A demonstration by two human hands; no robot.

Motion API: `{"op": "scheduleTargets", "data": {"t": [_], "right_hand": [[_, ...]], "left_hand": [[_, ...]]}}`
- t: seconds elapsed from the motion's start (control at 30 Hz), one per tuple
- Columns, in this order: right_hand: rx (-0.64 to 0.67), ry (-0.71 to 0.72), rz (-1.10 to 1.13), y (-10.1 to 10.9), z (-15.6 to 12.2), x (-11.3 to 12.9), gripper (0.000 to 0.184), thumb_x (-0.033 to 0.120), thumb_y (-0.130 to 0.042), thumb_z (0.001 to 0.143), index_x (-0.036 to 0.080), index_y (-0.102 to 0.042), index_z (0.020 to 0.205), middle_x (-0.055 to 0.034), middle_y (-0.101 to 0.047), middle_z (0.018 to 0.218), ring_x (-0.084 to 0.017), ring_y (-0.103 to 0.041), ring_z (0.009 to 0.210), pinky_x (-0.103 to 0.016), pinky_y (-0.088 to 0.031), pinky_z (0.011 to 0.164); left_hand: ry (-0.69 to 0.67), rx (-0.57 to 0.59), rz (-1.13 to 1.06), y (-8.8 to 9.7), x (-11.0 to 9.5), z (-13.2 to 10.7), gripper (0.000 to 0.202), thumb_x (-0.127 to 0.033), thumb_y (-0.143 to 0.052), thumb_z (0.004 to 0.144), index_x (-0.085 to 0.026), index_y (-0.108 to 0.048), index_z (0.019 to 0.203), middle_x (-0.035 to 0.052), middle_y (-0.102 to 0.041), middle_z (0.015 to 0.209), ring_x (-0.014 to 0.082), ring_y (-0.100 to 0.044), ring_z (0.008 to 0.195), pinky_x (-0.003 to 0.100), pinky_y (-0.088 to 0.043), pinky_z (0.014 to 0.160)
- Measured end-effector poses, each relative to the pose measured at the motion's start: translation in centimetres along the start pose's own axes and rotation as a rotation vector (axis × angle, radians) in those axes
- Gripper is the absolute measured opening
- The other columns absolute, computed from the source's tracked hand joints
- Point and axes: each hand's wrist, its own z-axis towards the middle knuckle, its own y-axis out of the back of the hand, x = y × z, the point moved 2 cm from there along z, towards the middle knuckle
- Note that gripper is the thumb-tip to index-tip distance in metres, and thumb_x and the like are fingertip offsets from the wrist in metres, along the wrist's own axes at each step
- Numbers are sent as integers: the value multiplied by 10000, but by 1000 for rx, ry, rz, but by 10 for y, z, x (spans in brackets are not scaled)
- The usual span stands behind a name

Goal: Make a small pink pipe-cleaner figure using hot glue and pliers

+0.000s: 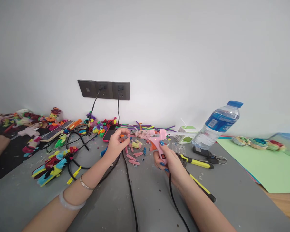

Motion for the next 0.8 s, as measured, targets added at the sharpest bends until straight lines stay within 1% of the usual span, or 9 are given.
{"op": "scheduleTargets", "data": {"t": [0.37,0.6,0.8], "right_hand": [[12,-10,-26,0,-2,-1,463,638,-479,900,194,-577,814,80,-314,479,-69,-168,420,-279,-182,476],[22,0,-25,1,0,-3,449,630,-469,912,198,-567,836,79,-320,488,-76,-164,431,-286,-171,482],[12,2,-62,-1,1,0,481,664,-489,881,193,-561,819,85,-302,475,-73,-162,421,-278,-189,472]], "left_hand": [[-9,6,-10,0,5,0,175,-101,-563,730,-177,-620,877,65,-612,982,155,-592,888,180,-429,557],[-18,15,-6,0,3,0,152,-109,-567,734,-171,-617,863,68,-605,984,155,-592,881,183,-444,559],[-25,20,-6,0,3,0,159,-91,-554,739,-172,-612,863,71,-606,988,158,-591,892,190,-443,572]]}}
